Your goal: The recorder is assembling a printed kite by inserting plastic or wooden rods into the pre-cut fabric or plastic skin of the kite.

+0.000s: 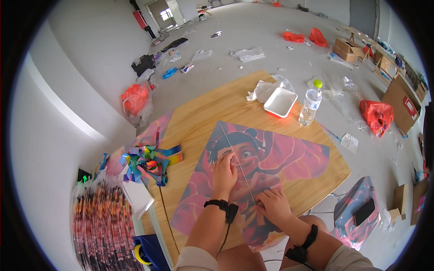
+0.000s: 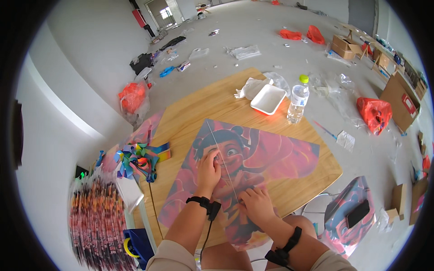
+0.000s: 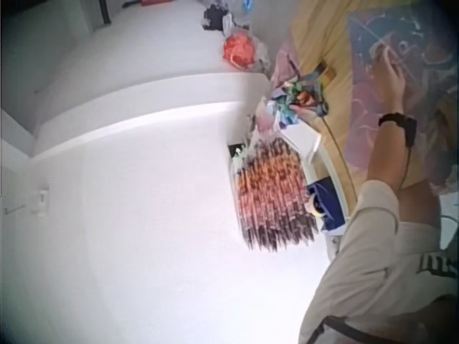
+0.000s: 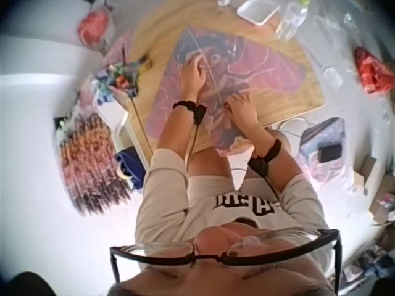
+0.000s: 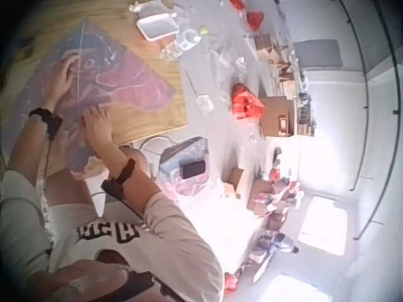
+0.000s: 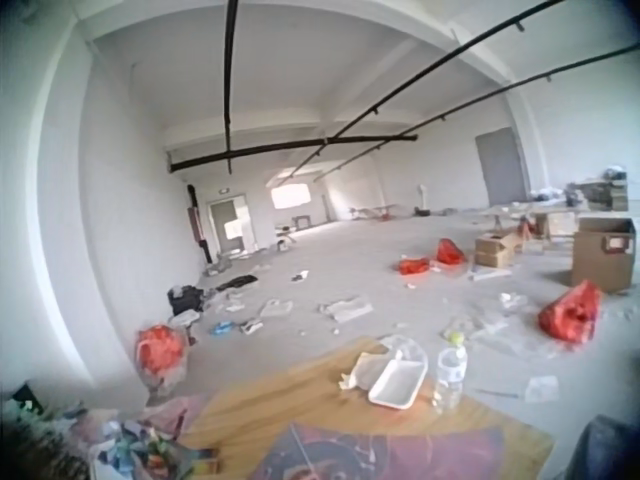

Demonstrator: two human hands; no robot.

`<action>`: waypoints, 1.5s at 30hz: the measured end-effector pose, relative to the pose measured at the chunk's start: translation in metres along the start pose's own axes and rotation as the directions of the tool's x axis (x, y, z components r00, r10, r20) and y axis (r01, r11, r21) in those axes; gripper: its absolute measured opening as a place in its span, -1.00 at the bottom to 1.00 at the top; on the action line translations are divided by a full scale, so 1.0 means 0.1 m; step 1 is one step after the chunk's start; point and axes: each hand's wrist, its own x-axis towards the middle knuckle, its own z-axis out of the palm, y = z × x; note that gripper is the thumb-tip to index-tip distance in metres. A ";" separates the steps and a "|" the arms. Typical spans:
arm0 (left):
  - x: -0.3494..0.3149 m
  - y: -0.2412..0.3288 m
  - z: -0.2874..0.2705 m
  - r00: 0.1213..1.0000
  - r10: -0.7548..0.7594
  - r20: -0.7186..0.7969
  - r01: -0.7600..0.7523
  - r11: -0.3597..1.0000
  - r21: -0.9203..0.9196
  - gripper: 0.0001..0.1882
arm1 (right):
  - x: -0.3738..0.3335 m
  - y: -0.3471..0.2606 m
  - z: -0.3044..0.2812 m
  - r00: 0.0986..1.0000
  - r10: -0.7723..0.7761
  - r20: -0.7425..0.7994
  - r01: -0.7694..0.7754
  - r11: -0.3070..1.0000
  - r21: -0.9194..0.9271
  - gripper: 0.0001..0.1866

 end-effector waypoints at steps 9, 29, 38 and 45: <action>0.01 0.04 -0.02 1.000 -0.005 0.014 0.005 1.000 -0.005 -0.51 | 0.03 0.01 0.05 1.000 0.008 -0.018 -0.009 1.000 -0.015 -0.74; 0.01 0.02 0.00 1.000 -0.002 0.022 0.002 1.000 -0.011 -0.50 | 0.07 -0.01 0.08 0.999 0.036 -0.040 -0.038 0.998 -0.048 -0.79; 0.00 0.00 0.06 0.999 -0.040 0.025 0.044 0.981 -0.187 -0.46 | 0.02 -0.04 -0.04 0.996 0.084 -0.011 -0.084 0.996 -0.024 -0.77; -0.09 -0.23 -0.43 0.927 -0.319 -0.199 0.099 0.717 -0.690 -0.52 | -0.21 -0.08 -0.25 0.996 0.091 -0.004 -0.091 0.996 0.024 -0.81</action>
